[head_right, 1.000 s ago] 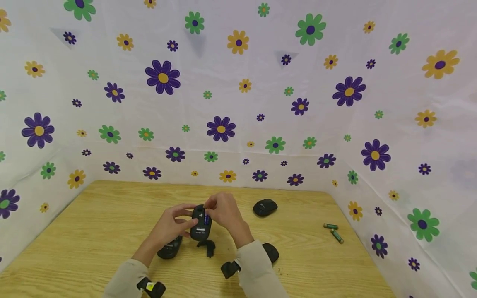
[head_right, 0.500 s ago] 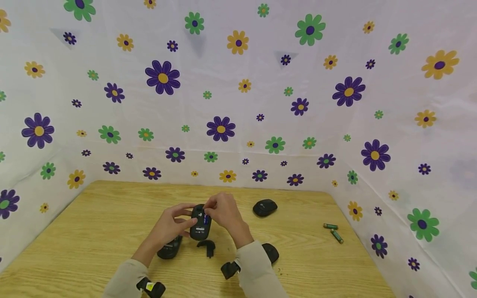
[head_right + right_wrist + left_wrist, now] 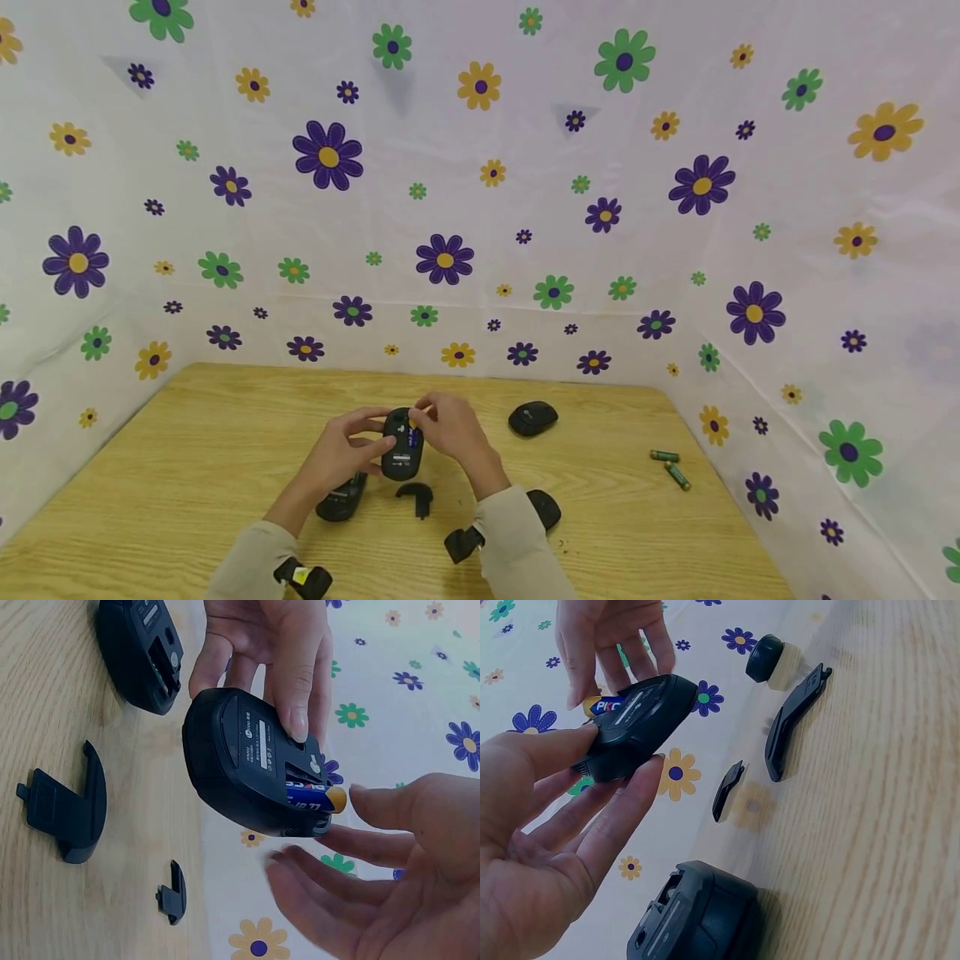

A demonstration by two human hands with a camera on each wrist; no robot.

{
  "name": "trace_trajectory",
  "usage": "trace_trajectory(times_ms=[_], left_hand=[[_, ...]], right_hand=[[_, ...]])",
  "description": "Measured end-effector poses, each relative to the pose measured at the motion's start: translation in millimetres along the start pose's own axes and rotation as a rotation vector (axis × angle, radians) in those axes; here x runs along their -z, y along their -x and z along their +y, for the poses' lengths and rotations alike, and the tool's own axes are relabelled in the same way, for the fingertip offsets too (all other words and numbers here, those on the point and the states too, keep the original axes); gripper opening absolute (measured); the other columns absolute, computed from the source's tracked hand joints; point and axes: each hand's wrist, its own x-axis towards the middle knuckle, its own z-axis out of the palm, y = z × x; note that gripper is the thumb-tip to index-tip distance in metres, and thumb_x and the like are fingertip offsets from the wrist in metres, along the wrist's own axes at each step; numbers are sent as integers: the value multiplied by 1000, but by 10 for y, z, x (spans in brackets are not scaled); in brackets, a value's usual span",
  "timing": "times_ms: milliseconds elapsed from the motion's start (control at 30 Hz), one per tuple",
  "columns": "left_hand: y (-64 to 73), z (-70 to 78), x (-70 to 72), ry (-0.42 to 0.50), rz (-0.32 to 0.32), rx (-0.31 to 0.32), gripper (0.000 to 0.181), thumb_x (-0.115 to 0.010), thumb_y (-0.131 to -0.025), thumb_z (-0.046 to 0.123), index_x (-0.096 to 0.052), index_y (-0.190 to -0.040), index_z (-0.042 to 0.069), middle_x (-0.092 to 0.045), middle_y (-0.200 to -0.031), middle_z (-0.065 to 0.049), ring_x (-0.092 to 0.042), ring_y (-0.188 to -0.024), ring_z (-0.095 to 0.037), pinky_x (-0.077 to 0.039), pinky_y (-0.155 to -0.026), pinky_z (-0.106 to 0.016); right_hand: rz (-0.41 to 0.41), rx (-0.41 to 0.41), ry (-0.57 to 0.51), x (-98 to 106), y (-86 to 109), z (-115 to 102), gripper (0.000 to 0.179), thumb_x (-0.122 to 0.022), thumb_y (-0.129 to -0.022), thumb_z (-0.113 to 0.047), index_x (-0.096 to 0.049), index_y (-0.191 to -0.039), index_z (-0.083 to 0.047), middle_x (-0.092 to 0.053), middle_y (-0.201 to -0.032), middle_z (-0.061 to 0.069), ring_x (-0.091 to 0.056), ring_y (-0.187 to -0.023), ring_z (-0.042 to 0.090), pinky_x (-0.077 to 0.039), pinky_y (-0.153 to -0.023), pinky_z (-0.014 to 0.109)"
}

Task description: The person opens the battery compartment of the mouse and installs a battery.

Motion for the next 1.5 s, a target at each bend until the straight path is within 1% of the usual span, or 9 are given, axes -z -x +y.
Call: trace_trajectory(times_ms=[100, 167, 267, 333, 467, 633, 867, 1167, 1500], left_hand=[[-3, 2, 2, -2, 6, -7, 49, -74, -96, 13, -60, -143, 12, -65, -131, -24, -76, -101, -29, -67, -73, -48], [-5, -2, 0, -1, 12, -8, 49, -74, -96, 14, -60, -143, 13, -65, -131, -24, -77, -100, -29, -67, -72, -48], [-11, -13, -1, -3, 16, -9, 49, -75, -95, 13, -60, -142, 14, -65, -131, -24, -77, -100, -28, -67, -72, -48], [-8, -13, -2, -2, 16, -11, 49, -75, -95, 13, -60, -142, 13, -65, -131, -24, -77, -100, -28, -67, -72, -48], [-2, -4, 6, 0, 10, -24, 49, -74, -96, 14, -59, -143, 12, -64, -132, -25, -76, -101, -30, -67, -72, -47], [3, 4, 11, 10, 7, -27, 49, -75, -96, 15, -60, -143, 13, -64, -132, -25, -76, -102, -31, -67, -73, -48], [-3, -4, 10, 12, 8, -20, 49, -76, -95, 15, -60, -142, 13, -65, -132, -24, -76, -100, -29, -67, -72, -47], [-3, -7, 6, 13, 12, -16, 48, -75, -95, 14, -61, -141, 14, -64, -131, -24, -76, -101, -29, -67, -72, -48], [10, 8, 23, 24, 1, -35, 48, -74, -96, 12, -60, -141, 11, -64, -131, -26, -76, -101, -32, -67, -73, -51]], right_hand=[[-67, -35, -47, -20, 3, 10, 33, -55, -108, -24, -66, -126, 2, -74, -103, 22, -75, -75, 33, -64, -62, 33], [-93, -49, -77, -36, 0, 17, 35, -52, -109, -24, -64, -128, 4, -74, -103, 24, -76, -78, 36, -66, -66, 37], [-113, -57, -122, -51, 2, 26, 37, -51, -110, -24, -61, -131, 5, -74, -108, 28, -77, -78, 36, -67, -71, 44], [-118, -60, -140, -54, 0, 32, 38, -51, -110, -25, -61, -132, 5, -74, -108, 28, -77, -76, 32, -67, -71, 45], [-126, -55, -158, -49, 0, 36, 38, -51, -110, -25, -61, -133, 4, -74, -109, 28, -77, -72, 28, -67, -70, 44], [-132, -54, -169, -45, -7, 25, 37, -50, -110, -24, -60, -137, 1, -73, -112, 29, -77, -73, 29, -67, -71, 47], [-127, -53, -159, -44, -6, 16, 36, -53, -109, -19, -60, -138, 1, -72, -115, 30, -77, -72, 25, -67, -68, 42], [-111, -42, -144, -51, -7, 13, 34, -56, -108, -17, -62, -135, 1, -72, -114, 31, -78, -74, 27, -67, -67, 41], [-109, -25, -157, -52, -30, 32, 36, -57, -106, -15, -62, -137, 3, -71, -117, 33, -78, -76, 31, -67, -70, 48]])
